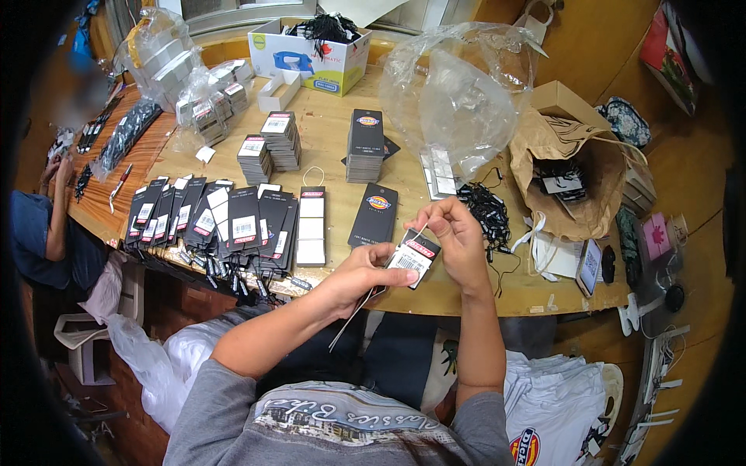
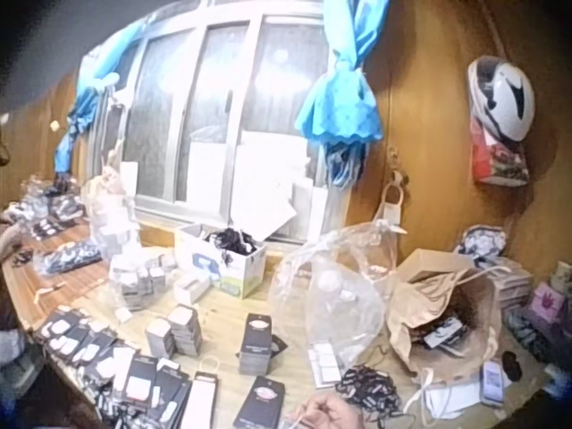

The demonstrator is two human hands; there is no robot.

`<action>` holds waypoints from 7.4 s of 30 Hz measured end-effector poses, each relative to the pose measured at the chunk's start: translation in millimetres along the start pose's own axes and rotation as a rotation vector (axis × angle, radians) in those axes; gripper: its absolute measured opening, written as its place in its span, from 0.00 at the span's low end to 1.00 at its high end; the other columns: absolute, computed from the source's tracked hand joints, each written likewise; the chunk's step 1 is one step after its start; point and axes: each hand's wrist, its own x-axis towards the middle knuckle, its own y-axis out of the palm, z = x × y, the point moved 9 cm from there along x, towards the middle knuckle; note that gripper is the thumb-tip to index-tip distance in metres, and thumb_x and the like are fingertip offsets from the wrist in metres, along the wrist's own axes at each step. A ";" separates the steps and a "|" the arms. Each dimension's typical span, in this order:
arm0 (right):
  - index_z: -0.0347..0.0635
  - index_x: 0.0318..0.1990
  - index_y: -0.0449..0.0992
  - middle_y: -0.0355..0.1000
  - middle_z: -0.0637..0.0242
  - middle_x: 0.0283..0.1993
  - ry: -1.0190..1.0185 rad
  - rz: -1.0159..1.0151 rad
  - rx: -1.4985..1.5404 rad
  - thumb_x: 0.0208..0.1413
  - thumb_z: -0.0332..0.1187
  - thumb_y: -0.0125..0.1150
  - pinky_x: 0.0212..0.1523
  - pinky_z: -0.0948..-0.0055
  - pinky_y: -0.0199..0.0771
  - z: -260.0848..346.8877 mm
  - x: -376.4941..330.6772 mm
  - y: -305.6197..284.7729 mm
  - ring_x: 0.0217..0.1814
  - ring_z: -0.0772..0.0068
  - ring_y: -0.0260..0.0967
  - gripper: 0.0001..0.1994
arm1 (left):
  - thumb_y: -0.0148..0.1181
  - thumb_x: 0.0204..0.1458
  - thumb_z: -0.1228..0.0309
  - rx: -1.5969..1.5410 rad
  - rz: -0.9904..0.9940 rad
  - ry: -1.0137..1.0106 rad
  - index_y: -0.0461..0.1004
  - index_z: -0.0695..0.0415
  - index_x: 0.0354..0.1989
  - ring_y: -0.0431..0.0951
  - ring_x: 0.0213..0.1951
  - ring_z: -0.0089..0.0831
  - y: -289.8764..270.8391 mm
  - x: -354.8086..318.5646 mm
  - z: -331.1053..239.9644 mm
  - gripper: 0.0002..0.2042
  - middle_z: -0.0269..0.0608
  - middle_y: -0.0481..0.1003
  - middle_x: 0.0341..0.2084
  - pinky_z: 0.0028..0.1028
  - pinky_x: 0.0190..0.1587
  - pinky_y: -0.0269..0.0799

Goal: The person sits at a table and repeatedly picks up black rectangular tags and small black cords. They thread the cords through the tags and place the assembled items into a pile on the table.

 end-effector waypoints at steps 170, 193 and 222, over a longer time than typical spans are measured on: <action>0.38 0.44 0.66 0.65 0.56 0.41 0.042 0.233 -0.825 0.24 0.32 0.68 0.47 0.69 0.59 -26.2 -3.2 -26.0 0.45 0.57 0.61 0.31 | 0.35 0.54 0.71 -0.428 -0.200 0.158 0.53 0.65 0.50 0.68 0.44 0.44 -39.1 -9.1 7.1 0.16 0.55 0.64 0.43 0.38 0.45 0.67; 0.34 0.27 0.72 0.67 0.69 0.23 0.240 -0.129 -0.559 0.32 0.22 0.63 0.24 0.82 0.62 -36.2 4.0 -60.5 0.21 0.83 0.60 0.10 | 0.38 0.53 0.73 -0.151 -0.243 0.446 0.59 0.66 0.45 0.71 0.40 0.33 -31.4 -0.7 -16.5 0.13 0.50 0.68 0.39 0.29 0.43 0.68; 0.40 0.20 0.74 0.66 0.64 0.26 0.237 -0.229 -1.313 0.33 0.34 0.64 0.37 0.71 0.61 -31.8 -17.4 -108.8 0.37 0.62 0.60 0.08 | 0.47 0.50 0.73 0.079 -0.044 0.118 0.64 0.65 0.41 0.73 0.35 0.27 -1.2 -11.4 34.8 0.12 0.47 0.72 0.33 0.24 0.38 0.70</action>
